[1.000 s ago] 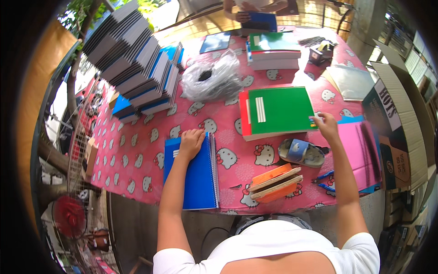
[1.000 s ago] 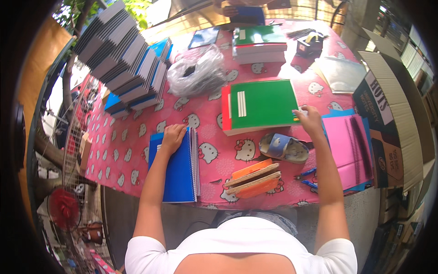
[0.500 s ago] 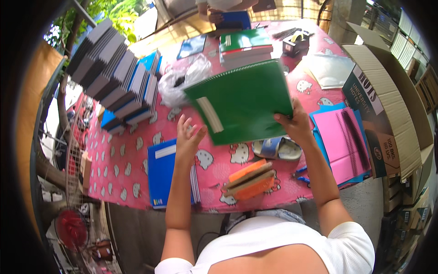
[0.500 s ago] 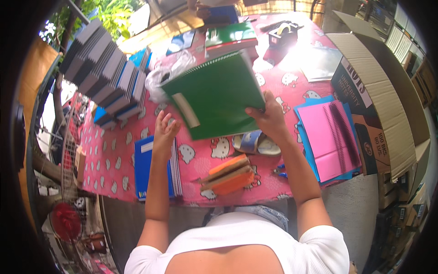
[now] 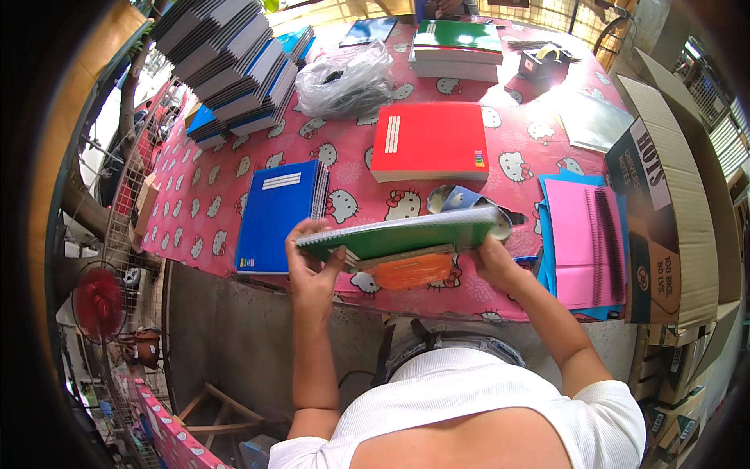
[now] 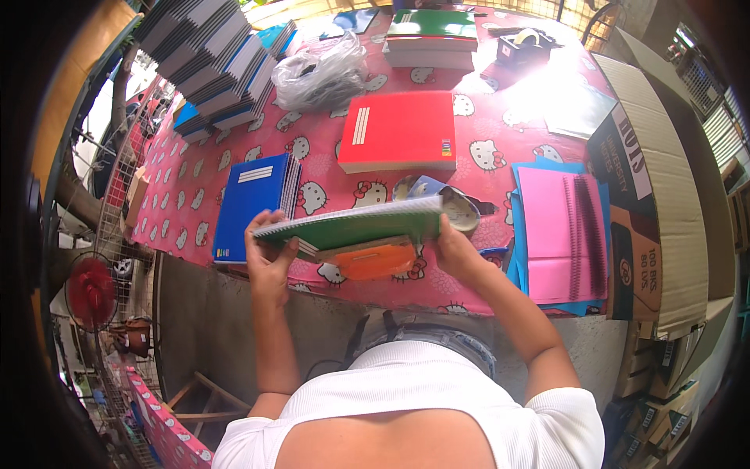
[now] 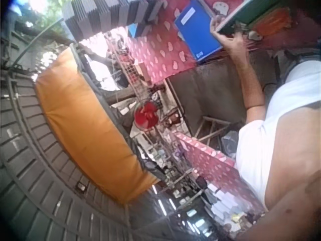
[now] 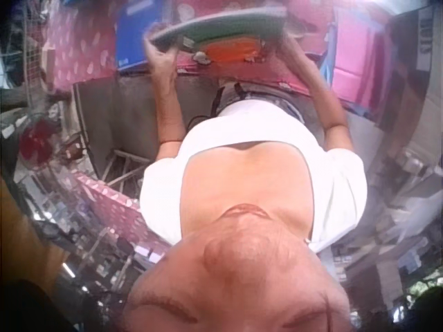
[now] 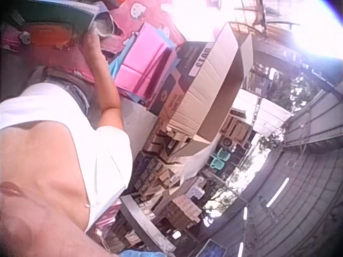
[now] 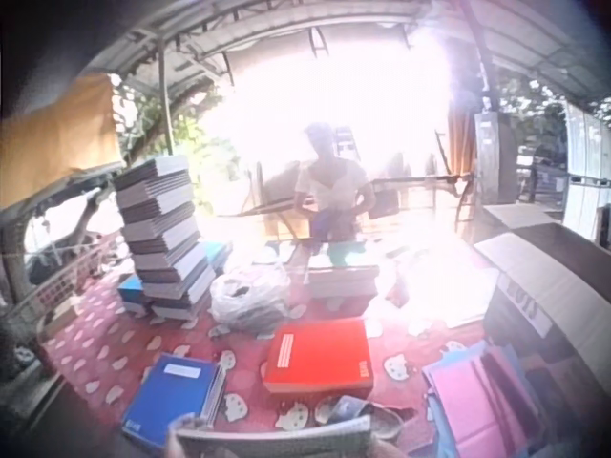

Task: The person applies labels to the front covers of various spiral notebooks and stacks them on a table.

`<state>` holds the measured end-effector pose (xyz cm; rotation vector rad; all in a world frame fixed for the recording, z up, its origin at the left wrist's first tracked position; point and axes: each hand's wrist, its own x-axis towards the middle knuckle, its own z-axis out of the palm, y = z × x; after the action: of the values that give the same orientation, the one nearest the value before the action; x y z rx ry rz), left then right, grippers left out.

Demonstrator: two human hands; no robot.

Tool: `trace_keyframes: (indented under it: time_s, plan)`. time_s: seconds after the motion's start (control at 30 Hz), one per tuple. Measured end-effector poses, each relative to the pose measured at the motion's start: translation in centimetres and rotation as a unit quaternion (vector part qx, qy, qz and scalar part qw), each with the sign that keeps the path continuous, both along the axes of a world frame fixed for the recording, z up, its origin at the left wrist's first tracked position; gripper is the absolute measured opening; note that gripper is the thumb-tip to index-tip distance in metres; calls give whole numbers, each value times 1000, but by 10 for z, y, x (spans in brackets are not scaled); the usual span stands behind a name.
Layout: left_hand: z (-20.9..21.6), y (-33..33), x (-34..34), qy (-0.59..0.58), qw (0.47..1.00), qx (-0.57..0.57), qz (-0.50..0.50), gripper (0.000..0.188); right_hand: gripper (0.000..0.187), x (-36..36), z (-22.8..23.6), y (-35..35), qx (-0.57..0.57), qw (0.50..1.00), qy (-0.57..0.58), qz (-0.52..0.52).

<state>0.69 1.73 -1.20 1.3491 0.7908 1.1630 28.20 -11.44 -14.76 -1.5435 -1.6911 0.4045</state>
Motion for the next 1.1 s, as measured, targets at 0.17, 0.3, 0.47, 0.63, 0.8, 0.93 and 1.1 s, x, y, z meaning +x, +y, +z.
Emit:
trace_keyframes:
  time_s: [0.17,0.3,0.47,0.63,0.8,0.93,1.1]
  plan:
    - [13,-47,50,271,840,431,189,75,49,-26,-8,-21,-87,992,84,-48]
    - [12,-65,78,475,724,500,-2,73,16,-1,37,-35,-42,996,-62,-44]
    - [20,-51,95,333,832,428,-114,46,17,190,42,-82,-125,824,-186,-520]
    - [30,-48,100,273,842,458,-80,24,27,210,25,-89,-186,818,-188,-511]
    - [22,-45,91,266,866,409,-108,19,39,44,112,-64,47,976,-16,-211]
    - [32,-50,91,280,873,382,-117,22,53,-11,136,-63,0,978,185,-93]
    - [25,-51,92,254,867,418,-96,20,109,-37,154,-57,-213,911,340,90]
